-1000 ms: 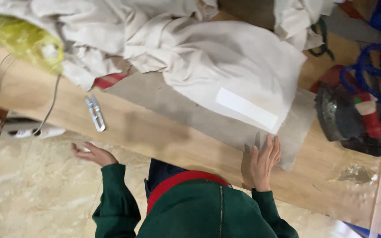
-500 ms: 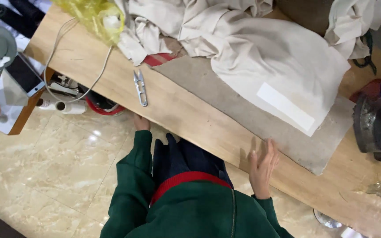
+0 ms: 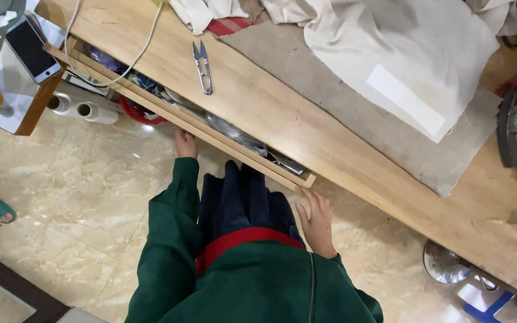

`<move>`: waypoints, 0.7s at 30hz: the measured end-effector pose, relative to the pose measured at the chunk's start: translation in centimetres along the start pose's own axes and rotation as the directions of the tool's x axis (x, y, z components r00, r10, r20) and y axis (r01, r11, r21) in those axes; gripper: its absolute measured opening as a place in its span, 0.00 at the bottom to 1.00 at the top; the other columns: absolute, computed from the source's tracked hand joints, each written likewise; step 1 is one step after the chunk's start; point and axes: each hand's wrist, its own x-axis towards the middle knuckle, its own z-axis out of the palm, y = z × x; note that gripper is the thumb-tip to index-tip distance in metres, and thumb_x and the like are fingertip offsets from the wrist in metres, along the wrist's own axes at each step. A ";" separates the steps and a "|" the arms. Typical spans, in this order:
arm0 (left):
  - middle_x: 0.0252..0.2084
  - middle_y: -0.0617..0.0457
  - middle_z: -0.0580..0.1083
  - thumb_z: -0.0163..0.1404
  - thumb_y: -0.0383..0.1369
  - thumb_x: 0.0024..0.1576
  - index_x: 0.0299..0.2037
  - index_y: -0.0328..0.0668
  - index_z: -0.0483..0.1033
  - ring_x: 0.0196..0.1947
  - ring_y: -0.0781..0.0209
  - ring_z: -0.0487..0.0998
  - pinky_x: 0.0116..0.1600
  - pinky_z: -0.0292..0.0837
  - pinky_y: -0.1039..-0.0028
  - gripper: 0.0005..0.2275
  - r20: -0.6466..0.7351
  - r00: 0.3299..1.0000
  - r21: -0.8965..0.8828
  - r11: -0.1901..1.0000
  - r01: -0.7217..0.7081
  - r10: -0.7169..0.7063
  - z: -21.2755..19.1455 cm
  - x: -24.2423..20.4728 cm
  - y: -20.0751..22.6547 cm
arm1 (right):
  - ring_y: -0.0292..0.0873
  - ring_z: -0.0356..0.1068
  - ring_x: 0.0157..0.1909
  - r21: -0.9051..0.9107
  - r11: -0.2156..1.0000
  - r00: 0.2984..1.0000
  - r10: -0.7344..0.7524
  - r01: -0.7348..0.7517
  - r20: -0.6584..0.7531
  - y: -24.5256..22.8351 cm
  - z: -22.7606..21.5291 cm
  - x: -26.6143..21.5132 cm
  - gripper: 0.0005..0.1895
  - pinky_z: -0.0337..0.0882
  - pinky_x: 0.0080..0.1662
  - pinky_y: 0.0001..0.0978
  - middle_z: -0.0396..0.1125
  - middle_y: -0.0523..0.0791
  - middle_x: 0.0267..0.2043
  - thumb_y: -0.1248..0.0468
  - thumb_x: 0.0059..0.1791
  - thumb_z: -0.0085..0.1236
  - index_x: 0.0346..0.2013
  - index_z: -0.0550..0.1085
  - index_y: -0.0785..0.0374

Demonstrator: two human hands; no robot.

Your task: The person irons a piece of white fabric on a wooden table, then retrieves a wooden block from a drawer and places it on the table. They fold the fabric, use shears to cut a strip from it, and then iron the fabric again.

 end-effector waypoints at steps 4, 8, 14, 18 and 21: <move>0.55 0.29 0.68 0.33 0.23 0.69 0.58 0.28 0.63 0.59 0.35 0.71 0.63 0.69 0.51 0.11 0.022 0.997 -0.013 0.997 -0.072 0.072 -2.0 -2.5 2.2 | 0.44 0.66 0.56 -0.054 0.998 0.994 0.026 -0.020 0.103 0.3 1.5 -1.3 0.23 0.62 0.50 0.40 0.67 0.41 0.56 0.54 0.52 0.59 0.63 0.71 0.48; 0.54 0.25 0.69 0.35 0.24 0.69 0.59 0.22 0.64 0.58 0.34 0.72 0.62 0.69 0.49 0.12 0.063 0.996 -0.022 0.998 -0.062 0.063 -4.1 -3.3 1.3 | 0.44 0.67 0.52 -0.073 0.997 0.997 0.012 -0.006 0.079 -0.4 2.2 -1.5 0.19 0.62 0.50 0.37 0.69 0.40 0.50 0.54 0.52 0.59 0.58 0.74 0.47; 0.61 0.38 0.64 0.47 0.45 0.69 0.62 0.41 0.60 0.62 0.37 0.67 0.65 0.63 0.48 0.19 -0.078 0.985 -0.164 0.976 0.141 -0.155 -9.3 0.7 -0.3 | 0.51 0.71 0.50 -0.085 0.995 0.998 0.046 -0.043 0.043 -2.0 4.9 1.7 0.15 0.68 0.51 0.42 0.71 0.45 0.47 0.54 0.52 0.60 0.53 0.77 0.50; 0.57 0.49 0.64 0.49 0.35 0.69 0.60 0.49 0.65 0.59 0.49 0.66 0.64 0.61 0.58 0.12 -0.285 0.939 -0.044 0.976 -0.213 0.192 -13.0 3.6 4.5 | 0.61 0.68 0.59 -0.107 0.992 0.990 0.075 -0.062 0.123 -2.7 6.3 6.6 0.23 0.67 0.58 0.50 0.68 0.57 0.56 0.60 0.51 0.60 0.60 0.71 0.64; 0.53 0.46 0.66 0.53 0.32 0.65 0.57 0.44 0.69 0.57 0.46 0.68 0.64 0.61 0.57 0.12 -0.187 0.788 0.122 0.810 -0.574 0.586 -13.0 3.8 5.9 | 0.63 0.67 0.62 -0.239 0.961 0.928 0.207 -0.135 0.309 -0.4 9.6 9.8 0.35 0.66 0.60 0.56 0.66 0.59 0.60 0.60 0.48 0.64 0.67 0.64 0.66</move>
